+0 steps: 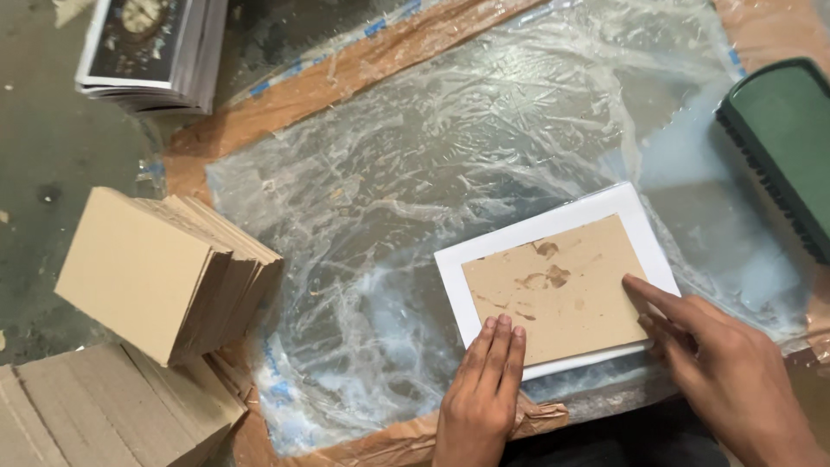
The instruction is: The person places a brown cardboard cover onto a white book block, then uses a green rectangular tool to press and smooth the cover onto the block. This process is repeated for multiple book units, stacking the finished items on the table.
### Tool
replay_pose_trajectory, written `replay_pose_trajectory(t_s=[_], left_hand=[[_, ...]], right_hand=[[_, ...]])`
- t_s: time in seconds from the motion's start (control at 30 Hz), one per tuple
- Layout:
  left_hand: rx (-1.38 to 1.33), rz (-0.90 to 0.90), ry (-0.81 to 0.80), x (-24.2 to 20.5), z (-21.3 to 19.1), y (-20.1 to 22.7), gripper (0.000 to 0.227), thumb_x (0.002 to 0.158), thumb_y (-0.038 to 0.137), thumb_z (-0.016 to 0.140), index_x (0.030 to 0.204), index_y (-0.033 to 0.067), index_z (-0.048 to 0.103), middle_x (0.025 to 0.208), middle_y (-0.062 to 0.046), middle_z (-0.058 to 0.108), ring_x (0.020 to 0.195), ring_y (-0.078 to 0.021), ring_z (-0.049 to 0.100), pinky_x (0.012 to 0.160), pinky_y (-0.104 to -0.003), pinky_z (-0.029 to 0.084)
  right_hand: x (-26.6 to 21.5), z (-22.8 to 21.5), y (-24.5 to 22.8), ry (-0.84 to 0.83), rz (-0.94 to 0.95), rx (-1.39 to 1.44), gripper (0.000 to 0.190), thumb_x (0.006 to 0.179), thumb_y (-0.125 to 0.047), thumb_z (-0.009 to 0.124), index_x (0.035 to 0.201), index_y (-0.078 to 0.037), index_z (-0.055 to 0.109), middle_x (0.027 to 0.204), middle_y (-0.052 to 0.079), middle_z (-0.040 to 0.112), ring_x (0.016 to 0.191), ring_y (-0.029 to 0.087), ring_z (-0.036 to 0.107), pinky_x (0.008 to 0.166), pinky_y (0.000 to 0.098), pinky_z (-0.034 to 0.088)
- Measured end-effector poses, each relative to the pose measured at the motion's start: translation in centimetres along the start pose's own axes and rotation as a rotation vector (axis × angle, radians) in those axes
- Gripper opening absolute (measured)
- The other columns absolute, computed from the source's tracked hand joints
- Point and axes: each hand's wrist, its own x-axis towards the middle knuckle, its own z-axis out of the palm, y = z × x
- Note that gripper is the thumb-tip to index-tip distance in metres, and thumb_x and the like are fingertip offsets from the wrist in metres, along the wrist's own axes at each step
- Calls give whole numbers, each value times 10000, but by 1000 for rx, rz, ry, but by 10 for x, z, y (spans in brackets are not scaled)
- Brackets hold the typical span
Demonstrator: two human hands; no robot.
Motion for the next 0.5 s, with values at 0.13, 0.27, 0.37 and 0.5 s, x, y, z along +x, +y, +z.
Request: replay_pose_trajectory(t_s=[0.13,0.27,0.37,0.5], left_hand=[[-35,-30,-22,-2,1,0,536,876,-42,628,1411,-32,601,1454,-198,606,1380,-344,579,1132,-438,502],[-83,-39,-44,6,-7,-1,583,830,-57,639,1412,-31,594,1459,-202,601,1387,-351,570,1125,-432,503],[-129,-72,-102,7,-15,2,642,770,-64,646,1407,-28,581,1467,-201,584,1383,-365,553,1095,-434,501],[-115,-128,-113,9,-16,7,606,847,-50,664,1441,40,584,1506,-144,569,1391,-336,545,1078,-422,507]], right_hand=[[4,7,4,-23,24,-45,595,918,-176,696,1460,-411,624,929,53,704,813,216,665,795,380,552],[10,7,5,95,-114,2,603,855,-103,700,1403,-350,657,917,64,699,785,263,689,752,405,535],[9,8,4,125,-155,1,541,866,-112,713,1358,-331,662,860,89,680,769,294,676,739,423,529],[8,5,5,115,-166,-18,506,891,-109,707,1352,-315,674,854,100,685,763,304,678,735,431,528]])
